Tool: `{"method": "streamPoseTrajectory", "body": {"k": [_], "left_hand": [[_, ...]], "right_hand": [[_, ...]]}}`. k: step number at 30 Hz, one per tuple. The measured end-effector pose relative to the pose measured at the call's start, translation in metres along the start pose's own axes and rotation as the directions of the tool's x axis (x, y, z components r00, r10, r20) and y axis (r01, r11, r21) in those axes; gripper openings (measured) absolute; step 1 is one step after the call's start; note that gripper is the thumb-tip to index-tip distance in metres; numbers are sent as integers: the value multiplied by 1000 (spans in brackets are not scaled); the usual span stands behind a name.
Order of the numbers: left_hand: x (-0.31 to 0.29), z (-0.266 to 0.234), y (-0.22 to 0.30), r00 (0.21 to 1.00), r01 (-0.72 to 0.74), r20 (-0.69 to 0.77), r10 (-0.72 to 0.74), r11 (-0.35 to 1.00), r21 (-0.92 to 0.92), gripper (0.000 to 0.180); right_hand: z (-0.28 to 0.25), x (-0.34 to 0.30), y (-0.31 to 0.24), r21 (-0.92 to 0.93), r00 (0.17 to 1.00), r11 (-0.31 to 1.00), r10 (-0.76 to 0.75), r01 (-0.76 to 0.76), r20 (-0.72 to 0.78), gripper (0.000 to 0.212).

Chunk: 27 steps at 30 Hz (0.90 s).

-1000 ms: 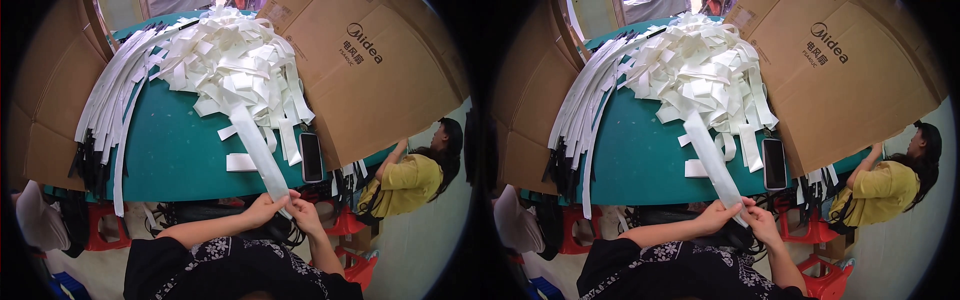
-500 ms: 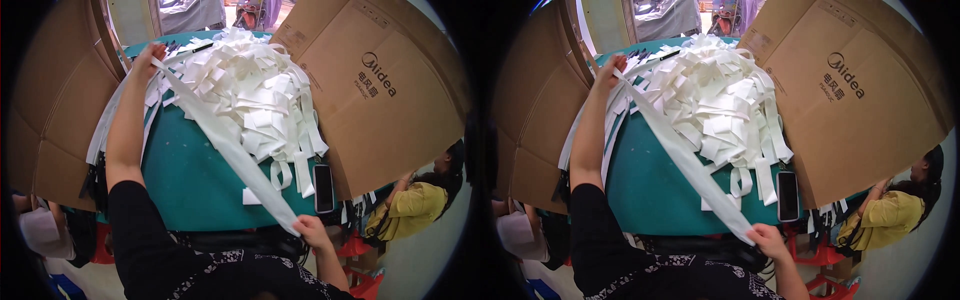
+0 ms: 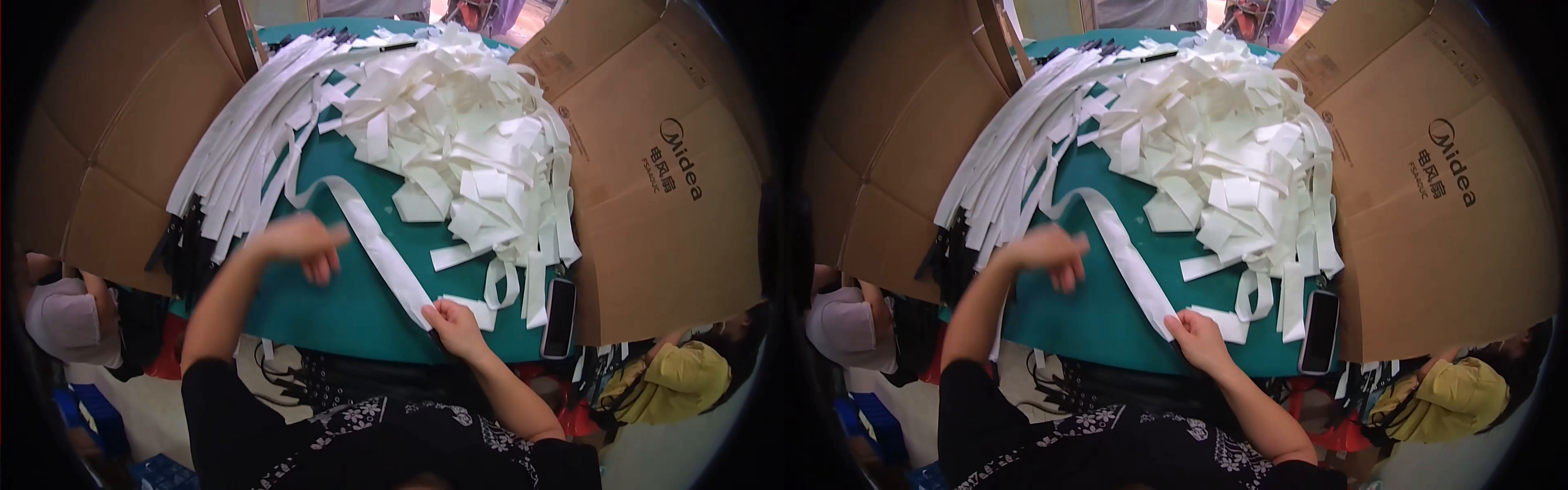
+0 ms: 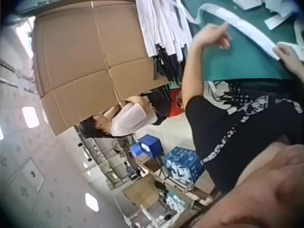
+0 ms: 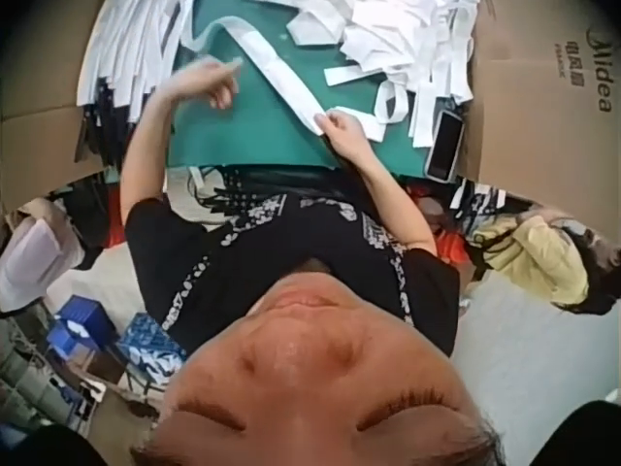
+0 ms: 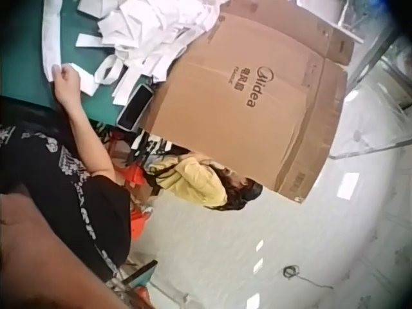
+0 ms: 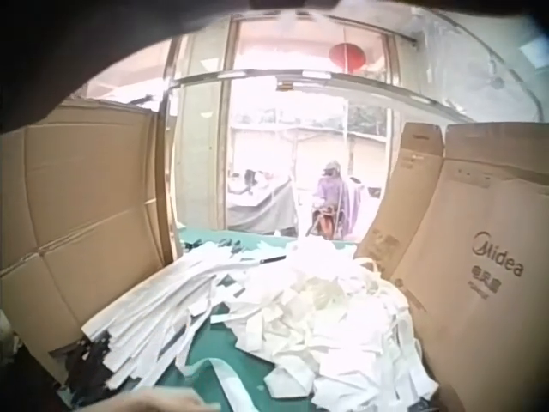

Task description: Assembling white fabric straps with black plastic connectors at a factory workstation.

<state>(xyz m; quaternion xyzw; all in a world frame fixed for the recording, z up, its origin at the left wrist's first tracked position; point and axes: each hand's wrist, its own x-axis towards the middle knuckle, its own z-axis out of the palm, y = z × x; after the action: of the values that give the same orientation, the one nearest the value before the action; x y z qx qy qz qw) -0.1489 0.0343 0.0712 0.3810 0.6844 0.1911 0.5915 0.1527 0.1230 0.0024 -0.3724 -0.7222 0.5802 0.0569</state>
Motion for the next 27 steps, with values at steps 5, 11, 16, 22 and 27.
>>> {"method": "streamPoseTrajectory", "body": {"k": [5, 11, 16, 22, 27], "left_hand": [[33, 176, -48, 949, -119, -27, 314, 279, -953, 44], [48, 190, -10, 791, -551, -564, 238, -126, -825, 27], [42, 196, -4, 772, -518, -524, 361, -122, -847, 29], [37, 213, 10, 782, -439, -430, 451, -91, -894, 33], [37, 203, 13, 788, -560, -462, 407, 165, -812, 47]], "right_hand": [[12, -9, -17, -220, 974, 949, -220, 228, 60, 31], [5, -49, 5, 158, 973, 986, 16, -54, 230, 27], [-4, -77, 1, 122, 978, 987, 74, -99, 197, 22], [-4, -63, -12, 250, 983, 965, 26, -72, 182, 21], [-10, -72, 16, 351, 982, 934, -4, -63, 187, 21]]}}
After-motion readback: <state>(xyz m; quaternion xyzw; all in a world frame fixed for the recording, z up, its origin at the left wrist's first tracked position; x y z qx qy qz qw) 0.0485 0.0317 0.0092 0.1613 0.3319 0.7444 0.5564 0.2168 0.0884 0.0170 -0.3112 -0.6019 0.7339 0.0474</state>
